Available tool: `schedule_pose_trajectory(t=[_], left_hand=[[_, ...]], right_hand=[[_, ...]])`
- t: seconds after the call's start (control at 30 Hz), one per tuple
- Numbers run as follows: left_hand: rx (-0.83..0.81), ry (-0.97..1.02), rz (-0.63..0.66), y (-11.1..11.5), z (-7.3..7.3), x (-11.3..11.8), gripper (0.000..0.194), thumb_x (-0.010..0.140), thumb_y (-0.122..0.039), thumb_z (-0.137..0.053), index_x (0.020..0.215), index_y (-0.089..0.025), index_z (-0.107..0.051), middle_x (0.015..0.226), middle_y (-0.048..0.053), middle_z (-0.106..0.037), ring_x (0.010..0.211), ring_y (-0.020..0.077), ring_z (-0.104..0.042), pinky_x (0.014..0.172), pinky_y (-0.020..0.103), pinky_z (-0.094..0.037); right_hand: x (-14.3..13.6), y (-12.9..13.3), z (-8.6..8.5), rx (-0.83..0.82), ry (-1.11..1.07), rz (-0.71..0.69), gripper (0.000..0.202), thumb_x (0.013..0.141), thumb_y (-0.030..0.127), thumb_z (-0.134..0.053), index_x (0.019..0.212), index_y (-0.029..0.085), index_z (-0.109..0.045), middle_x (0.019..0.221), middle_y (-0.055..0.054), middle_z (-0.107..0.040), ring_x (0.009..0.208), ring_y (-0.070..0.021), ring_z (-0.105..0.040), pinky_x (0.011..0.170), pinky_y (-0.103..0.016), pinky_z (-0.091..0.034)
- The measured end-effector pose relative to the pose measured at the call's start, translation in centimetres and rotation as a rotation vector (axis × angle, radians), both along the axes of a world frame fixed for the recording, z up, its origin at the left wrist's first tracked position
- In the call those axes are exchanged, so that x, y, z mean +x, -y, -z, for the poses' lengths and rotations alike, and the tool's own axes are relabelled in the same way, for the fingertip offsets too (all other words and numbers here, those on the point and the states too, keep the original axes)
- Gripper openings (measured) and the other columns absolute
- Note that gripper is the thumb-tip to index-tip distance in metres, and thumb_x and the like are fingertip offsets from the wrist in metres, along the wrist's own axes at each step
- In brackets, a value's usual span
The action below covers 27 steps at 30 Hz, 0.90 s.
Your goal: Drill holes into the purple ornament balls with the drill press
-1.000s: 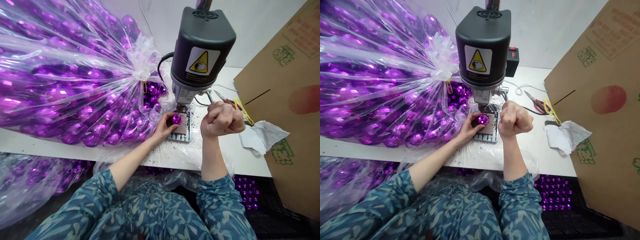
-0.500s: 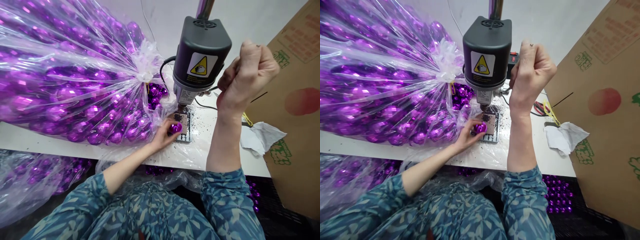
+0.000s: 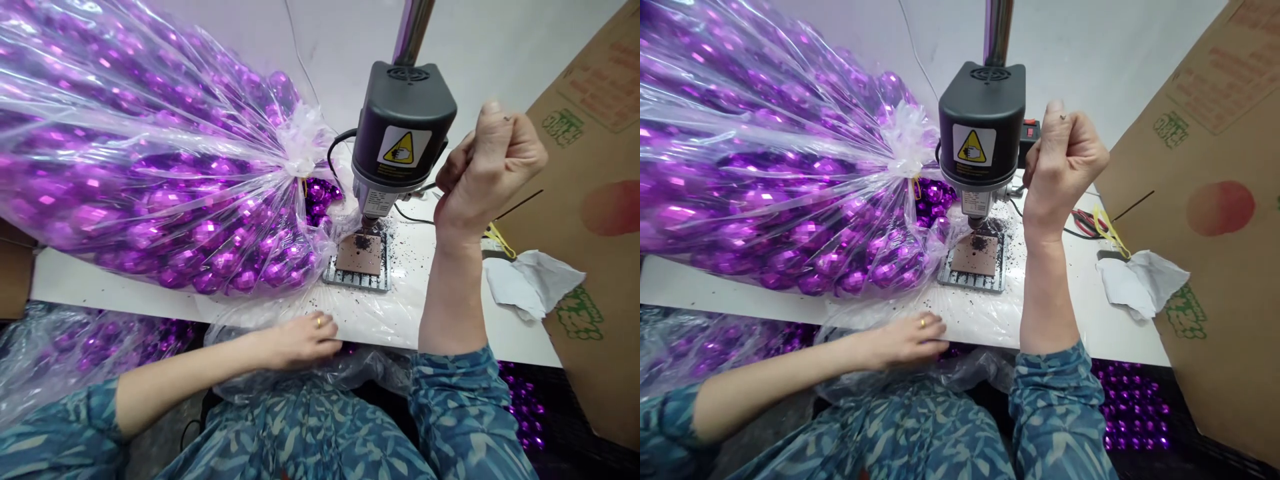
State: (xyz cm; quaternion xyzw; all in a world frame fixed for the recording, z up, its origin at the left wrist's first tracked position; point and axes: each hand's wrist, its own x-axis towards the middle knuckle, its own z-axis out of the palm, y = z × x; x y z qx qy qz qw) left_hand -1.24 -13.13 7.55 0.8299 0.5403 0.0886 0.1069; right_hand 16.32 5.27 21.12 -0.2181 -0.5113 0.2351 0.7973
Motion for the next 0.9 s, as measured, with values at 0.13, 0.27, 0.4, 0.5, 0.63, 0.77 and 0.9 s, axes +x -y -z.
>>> schedule_pose_trajectory(t=[0.13,0.27,0.4,0.5,0.63,0.77,0.9], left_hand=[[0.029,-0.008,-0.177,-9.4,-3.4,-0.3,0.035,0.083,-0.02,-0.068,0.118,-0.02,-0.066,0.112,0.013,-0.067,0.107,0.0288,-0.064,0.095,0.037,-0.049],[-0.023,-0.128,-0.367,-17.3,-4.5,-0.6,0.04,0.088,-0.009,-0.056,0.127,-0.013,-0.063,0.12,0.018,-0.067,0.115,0.0292,-0.065,0.1,0.038,-0.05],[-0.237,-0.303,-0.377,-20.1,-3.2,-0.4,0.039,0.08,-0.01,-0.067,0.119,-0.014,-0.069,0.122,0.019,-0.069,0.122,0.0341,-0.062,0.102,0.042,-0.051],[-0.218,-0.284,-0.362,-20.2,-1.9,-0.8,0.044,0.076,-0.012,-0.072,0.12,-0.018,-0.07,0.126,0.017,-0.065,0.123,0.0358,-0.061,0.104,0.045,-0.051],[0.02,0.157,-0.389,-19.9,-1.3,-2.2,0.047,0.077,-0.011,-0.069,0.123,-0.02,-0.071,0.122,0.013,-0.057,0.105,0.0306,-0.068,0.101,0.044,-0.053],[0.107,0.859,-0.236,-17.4,-2.5,-2.9,0.039,0.081,-0.018,-0.071,0.119,-0.02,-0.07,0.114,0.008,-0.06,0.104,0.0228,-0.066,0.101,0.04,-0.054],[-0.198,1.391,-0.204,-12.7,-3.5,-1.7,0.036,0.093,-0.032,-0.065,0.128,-0.023,-0.063,0.119,0.008,-0.068,0.108,0.0216,-0.068,0.097,0.042,-0.058]], right_hand=[[0.1,0.0,0.2,0.007,-0.014,-0.02,0.045,0.092,0.022,-0.058,0.058,0.021,-0.028,0.039,0.012,-0.032,0.031,0.0009,-0.028,0.036,-0.017,-0.013],[0.1,0.0,0.2,0.008,-0.021,-0.014,0.047,0.091,0.026,-0.06,0.057,0.021,-0.028,0.039,0.013,-0.032,0.032,0.0013,-0.029,0.037,-0.016,-0.014],[0.1,0.1,0.3,0.015,0.01,-0.006,0.051,0.089,0.037,-0.063,0.057,0.02,-0.027,0.041,0.012,-0.032,0.033,0.0019,-0.028,0.039,-0.016,-0.015],[0.0,0.1,0.3,0.01,0.021,0.023,0.057,0.087,0.05,-0.063,0.058,0.02,-0.025,0.041,0.012,-0.029,0.033,0.0013,-0.026,0.039,-0.017,-0.015],[-0.1,0.2,0.4,-0.019,0.043,0.059,0.06,0.087,0.063,-0.059,0.06,0.023,-0.023,0.043,0.01,-0.027,0.035,-0.0013,-0.024,0.039,-0.023,-0.014],[-0.1,0.3,0.6,-0.057,0.076,0.072,0.06,0.088,0.066,-0.055,0.061,0.023,-0.024,0.046,0.008,-0.027,0.039,-0.0029,-0.024,0.042,-0.025,-0.016],[0.0,0.2,0.8,-0.063,0.073,0.065,0.06,0.088,0.069,-0.051,0.062,0.023,-0.024,0.047,0.008,-0.026,0.04,-0.0036,-0.022,0.044,-0.027,-0.016]])
